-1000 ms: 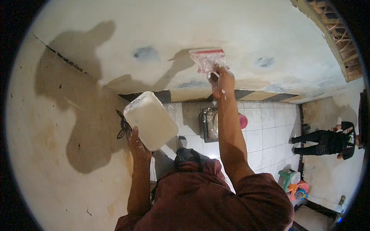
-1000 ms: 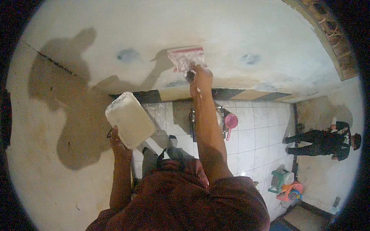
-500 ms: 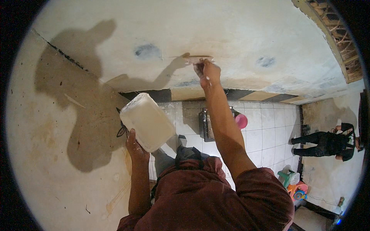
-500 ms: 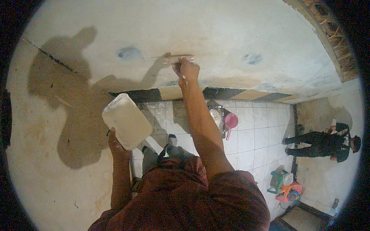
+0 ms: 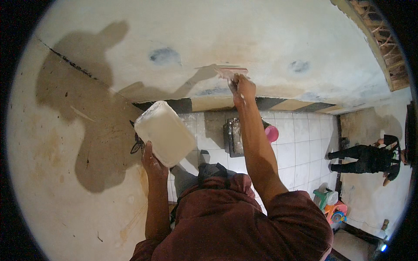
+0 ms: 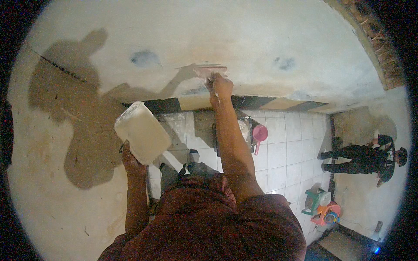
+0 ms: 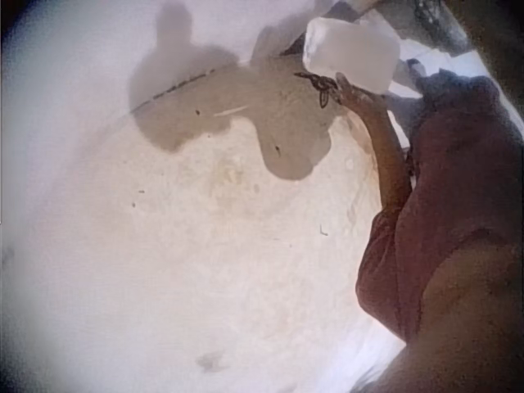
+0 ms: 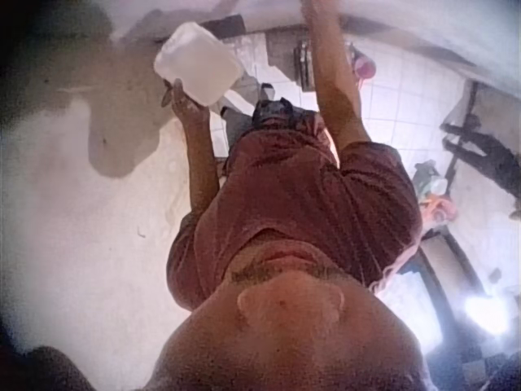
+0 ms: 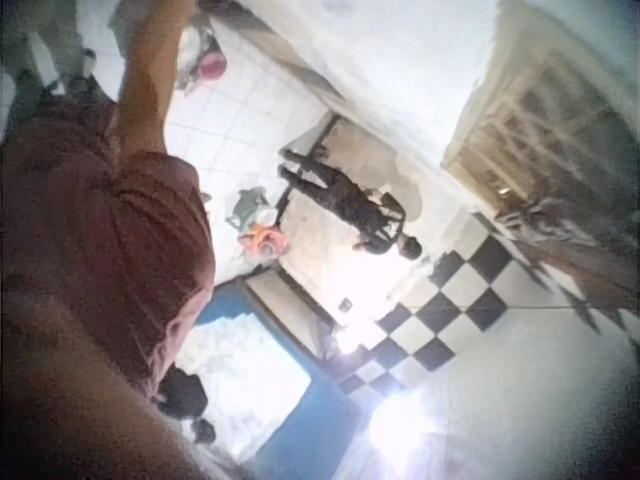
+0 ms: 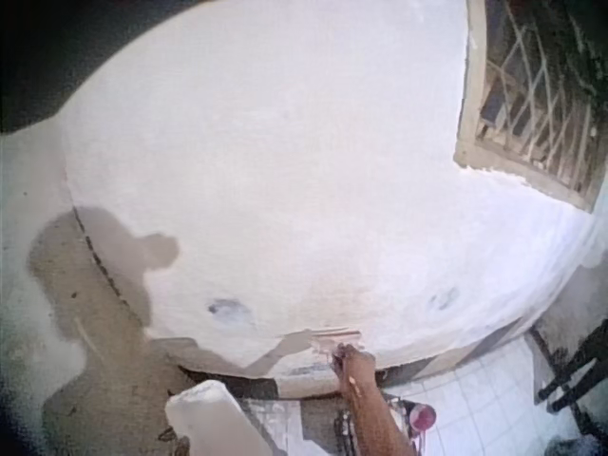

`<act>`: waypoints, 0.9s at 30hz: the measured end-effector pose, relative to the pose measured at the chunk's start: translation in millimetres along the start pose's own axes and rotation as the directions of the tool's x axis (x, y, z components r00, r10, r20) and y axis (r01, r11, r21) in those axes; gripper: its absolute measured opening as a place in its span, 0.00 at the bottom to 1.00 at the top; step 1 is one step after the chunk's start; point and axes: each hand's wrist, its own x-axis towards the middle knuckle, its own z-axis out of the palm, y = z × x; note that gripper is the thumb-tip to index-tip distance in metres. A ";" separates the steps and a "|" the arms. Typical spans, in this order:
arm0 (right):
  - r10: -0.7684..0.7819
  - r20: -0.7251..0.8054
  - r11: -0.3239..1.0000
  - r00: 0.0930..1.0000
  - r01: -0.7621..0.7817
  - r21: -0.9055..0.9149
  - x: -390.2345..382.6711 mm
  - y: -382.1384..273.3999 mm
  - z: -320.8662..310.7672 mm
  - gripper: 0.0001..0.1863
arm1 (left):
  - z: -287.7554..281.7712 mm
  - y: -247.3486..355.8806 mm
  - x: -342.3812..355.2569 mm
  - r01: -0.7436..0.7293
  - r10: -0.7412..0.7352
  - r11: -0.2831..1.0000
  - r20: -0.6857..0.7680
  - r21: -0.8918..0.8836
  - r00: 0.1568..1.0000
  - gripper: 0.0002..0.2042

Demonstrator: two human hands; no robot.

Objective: The person applies a white substance from a plastic container onto a wall using a putty knife. They spread the material across the surface and smooth it over several spots near a window frame.

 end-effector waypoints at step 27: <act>-0.438 0.091 0.879 0.894 0.447 -0.162 -80.6 -53.1 57.9 0.09 | -31.6 22.7 23.6 0.026 -0.020 0.984 -0.036 0.178 0.999 0.27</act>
